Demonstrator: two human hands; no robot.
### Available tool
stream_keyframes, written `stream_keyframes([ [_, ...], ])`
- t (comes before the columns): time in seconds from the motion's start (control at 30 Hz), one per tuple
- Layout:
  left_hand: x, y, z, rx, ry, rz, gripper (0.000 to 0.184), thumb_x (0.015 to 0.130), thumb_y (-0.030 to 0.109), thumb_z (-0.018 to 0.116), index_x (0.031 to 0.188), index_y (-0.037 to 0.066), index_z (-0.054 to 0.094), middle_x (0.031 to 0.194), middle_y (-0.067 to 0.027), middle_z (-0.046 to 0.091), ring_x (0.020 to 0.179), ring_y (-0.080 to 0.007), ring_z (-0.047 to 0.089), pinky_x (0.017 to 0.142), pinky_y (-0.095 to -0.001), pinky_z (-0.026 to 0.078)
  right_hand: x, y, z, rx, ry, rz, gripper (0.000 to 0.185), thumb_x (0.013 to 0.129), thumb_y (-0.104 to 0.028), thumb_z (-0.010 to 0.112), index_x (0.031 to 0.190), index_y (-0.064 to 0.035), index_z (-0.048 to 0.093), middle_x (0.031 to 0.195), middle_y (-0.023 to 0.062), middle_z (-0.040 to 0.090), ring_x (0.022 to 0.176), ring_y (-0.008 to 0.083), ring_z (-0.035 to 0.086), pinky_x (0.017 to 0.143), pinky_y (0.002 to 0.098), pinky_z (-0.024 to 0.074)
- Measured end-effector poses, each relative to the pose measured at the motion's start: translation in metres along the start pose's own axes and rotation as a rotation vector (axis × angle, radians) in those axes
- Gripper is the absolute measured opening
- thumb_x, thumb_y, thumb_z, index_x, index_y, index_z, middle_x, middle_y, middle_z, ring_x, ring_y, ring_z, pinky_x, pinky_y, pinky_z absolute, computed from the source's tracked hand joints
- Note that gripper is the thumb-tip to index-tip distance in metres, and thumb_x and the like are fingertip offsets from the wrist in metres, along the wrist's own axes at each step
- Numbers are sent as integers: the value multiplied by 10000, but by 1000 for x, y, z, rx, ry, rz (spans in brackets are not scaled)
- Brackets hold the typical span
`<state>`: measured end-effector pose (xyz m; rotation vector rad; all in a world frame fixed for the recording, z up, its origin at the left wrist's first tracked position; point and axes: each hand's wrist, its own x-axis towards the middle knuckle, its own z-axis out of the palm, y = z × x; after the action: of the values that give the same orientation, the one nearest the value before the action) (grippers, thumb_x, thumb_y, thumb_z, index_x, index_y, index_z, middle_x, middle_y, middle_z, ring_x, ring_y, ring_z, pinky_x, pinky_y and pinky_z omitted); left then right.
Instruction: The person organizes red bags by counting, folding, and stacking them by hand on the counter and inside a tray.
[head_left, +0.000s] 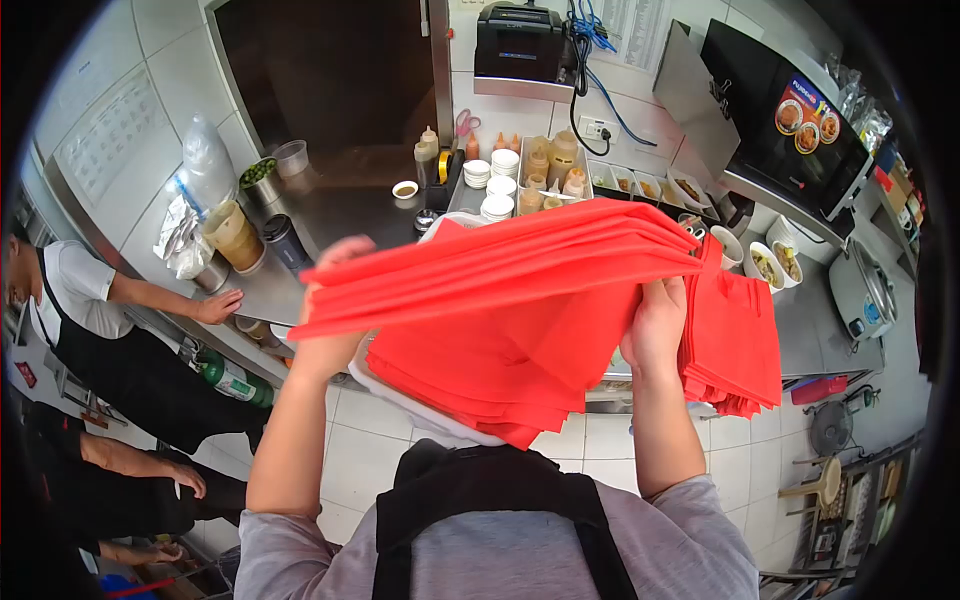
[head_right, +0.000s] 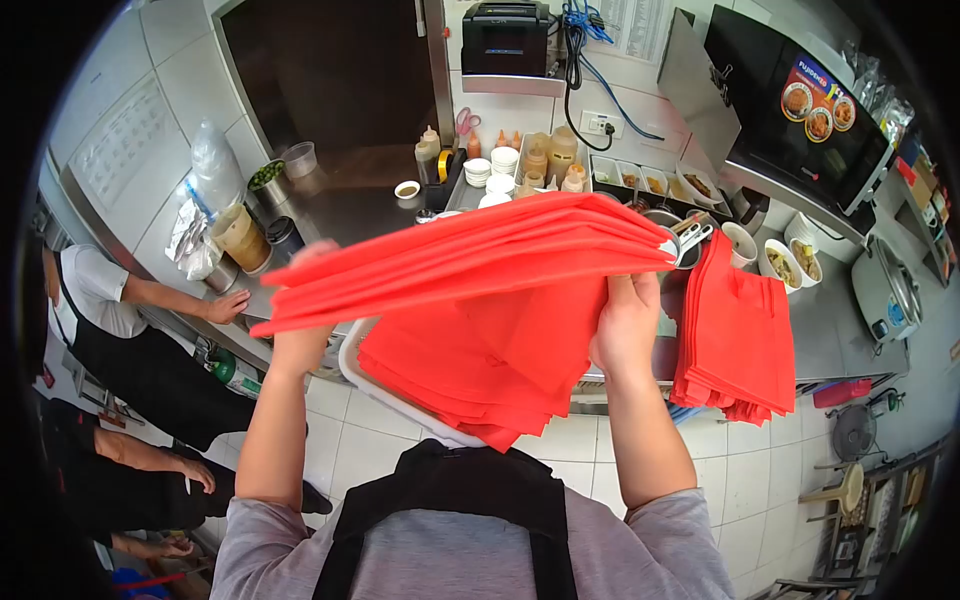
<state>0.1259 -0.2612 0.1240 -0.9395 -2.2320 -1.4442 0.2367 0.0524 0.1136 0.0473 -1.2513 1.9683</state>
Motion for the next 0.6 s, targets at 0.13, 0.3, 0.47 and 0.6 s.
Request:
stream_keyframes([
  [0.13,22,22,-11,-382,80,-173,324,877,96,674,1164,-22,579,1062,-74,658,943,-147,621,853,-287,495,10,-38,5,-244,3,45,302,996,-119,481,1272,4,487,1225,93,586,1109,155,557,971,299,433],
  [0.3,74,-17,0,-525,-265,-482,283,927,120,617,1167,-27,581,1078,-91,667,927,-146,644,817,-300,526,7,-19,-6,-543,-68,205,288,995,-105,471,1252,25,469,1189,96,598,1055,141,570,924,280,456],
  [0.47,46,-124,82,-588,-589,-807,345,902,110,651,1212,-13,564,1145,-110,647,1007,-178,630,869,-336,518,-28,74,-84,-682,87,479,337,980,-131,516,1259,51,464,1142,123,627,1028,168,594,906,293,471],
  [0.6,60,-115,94,-667,-543,-606,395,896,96,656,1256,0,526,1196,-99,618,1073,-178,596,913,-335,496,-22,64,-86,-721,73,228,425,903,-106,653,1258,50,478,1162,127,628,1027,163,603,883,296,490],
])
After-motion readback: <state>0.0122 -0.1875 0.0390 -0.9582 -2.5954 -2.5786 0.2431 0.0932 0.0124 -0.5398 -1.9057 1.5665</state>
